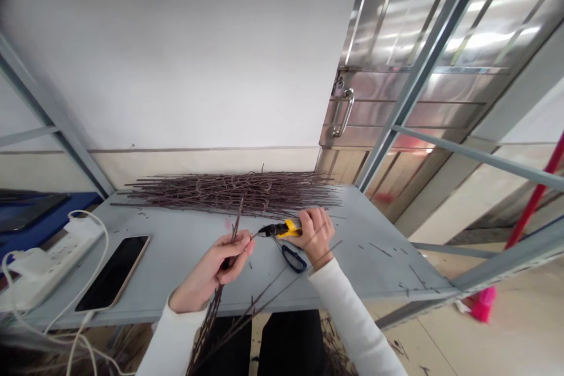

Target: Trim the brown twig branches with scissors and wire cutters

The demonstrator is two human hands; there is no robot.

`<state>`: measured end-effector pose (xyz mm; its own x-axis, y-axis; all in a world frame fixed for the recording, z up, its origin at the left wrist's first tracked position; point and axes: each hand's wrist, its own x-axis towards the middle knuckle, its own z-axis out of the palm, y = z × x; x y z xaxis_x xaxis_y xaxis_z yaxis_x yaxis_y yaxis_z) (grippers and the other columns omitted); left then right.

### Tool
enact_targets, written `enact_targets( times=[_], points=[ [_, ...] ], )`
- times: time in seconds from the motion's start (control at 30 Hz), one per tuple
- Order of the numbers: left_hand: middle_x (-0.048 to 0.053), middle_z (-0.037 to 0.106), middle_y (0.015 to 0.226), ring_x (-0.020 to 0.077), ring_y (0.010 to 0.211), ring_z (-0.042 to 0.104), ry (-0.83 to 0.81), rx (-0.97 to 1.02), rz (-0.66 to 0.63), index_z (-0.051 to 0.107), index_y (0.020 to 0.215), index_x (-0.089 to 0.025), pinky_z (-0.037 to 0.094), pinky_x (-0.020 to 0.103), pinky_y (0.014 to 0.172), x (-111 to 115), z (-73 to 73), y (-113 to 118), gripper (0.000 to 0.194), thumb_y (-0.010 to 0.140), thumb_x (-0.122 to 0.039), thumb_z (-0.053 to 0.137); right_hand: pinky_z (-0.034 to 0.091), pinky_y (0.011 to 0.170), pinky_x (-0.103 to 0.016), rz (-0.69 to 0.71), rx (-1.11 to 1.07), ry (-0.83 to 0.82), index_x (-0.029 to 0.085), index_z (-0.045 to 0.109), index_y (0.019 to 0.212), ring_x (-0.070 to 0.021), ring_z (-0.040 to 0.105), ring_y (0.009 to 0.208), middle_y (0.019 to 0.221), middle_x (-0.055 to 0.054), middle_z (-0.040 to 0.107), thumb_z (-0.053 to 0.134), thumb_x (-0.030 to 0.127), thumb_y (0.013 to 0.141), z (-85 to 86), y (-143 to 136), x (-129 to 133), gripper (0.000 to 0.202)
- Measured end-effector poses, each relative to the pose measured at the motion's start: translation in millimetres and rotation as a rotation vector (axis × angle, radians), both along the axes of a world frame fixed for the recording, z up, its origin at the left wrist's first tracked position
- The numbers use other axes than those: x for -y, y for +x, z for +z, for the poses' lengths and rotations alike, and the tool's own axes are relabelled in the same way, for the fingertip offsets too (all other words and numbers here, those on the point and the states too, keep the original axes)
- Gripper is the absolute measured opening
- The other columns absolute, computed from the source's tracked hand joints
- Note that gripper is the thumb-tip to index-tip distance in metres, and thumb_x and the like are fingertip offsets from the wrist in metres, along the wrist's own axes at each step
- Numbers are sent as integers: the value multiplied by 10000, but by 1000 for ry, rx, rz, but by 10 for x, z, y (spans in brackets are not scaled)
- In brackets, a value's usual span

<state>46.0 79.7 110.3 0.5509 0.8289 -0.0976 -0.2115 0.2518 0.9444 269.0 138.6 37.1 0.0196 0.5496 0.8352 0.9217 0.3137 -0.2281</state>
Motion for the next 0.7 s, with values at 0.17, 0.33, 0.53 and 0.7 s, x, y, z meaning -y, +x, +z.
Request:
enact_targets(
  times=[0.17, 0.33, 0.53, 0.7],
  points=[
    [-110, 299, 356, 42, 310, 143, 26, -42, 130, 506, 721, -175, 49, 217, 340, -121, -27, -33, 212, 770, -376, 552, 378, 619, -301, 166, -100, -234, 225, 459, 817, -217, 513, 690, 749, -51, 536, 571, 277, 594, 133, -202, 56, 254],
    [-117, 279, 389, 41, 334, 154, 85, -220, 202, 506, 714, -174, 83, 195, 340, -252, -44, -106, 223, 740, -388, 562, 290, 536, -238, 410, -268, -541, 225, 435, 846, -125, 398, 523, 611, 50, 450, 541, 260, 626, 144, -346, 140, 247],
    [-116, 265, 427, 45, 365, 152, 123, -315, 162, 492, 706, -178, 106, 189, 357, -322, -121, -139, 213, 765, -376, 542, 262, 531, -233, 591, -397, -721, 211, 427, 760, -104, 324, 547, 595, 59, 340, 464, 203, 612, 115, -349, 271, 153],
    [-105, 256, 458, 51, 392, 167, 151, -333, 178, 488, 690, -179, 120, 193, 385, -356, -161, -141, 232, 779, -386, 546, 251, 455, -225, 801, -570, -967, 225, 345, 697, -81, 286, 487, 578, 69, 293, 442, 235, 603, 104, -344, 386, 135]
  ],
)
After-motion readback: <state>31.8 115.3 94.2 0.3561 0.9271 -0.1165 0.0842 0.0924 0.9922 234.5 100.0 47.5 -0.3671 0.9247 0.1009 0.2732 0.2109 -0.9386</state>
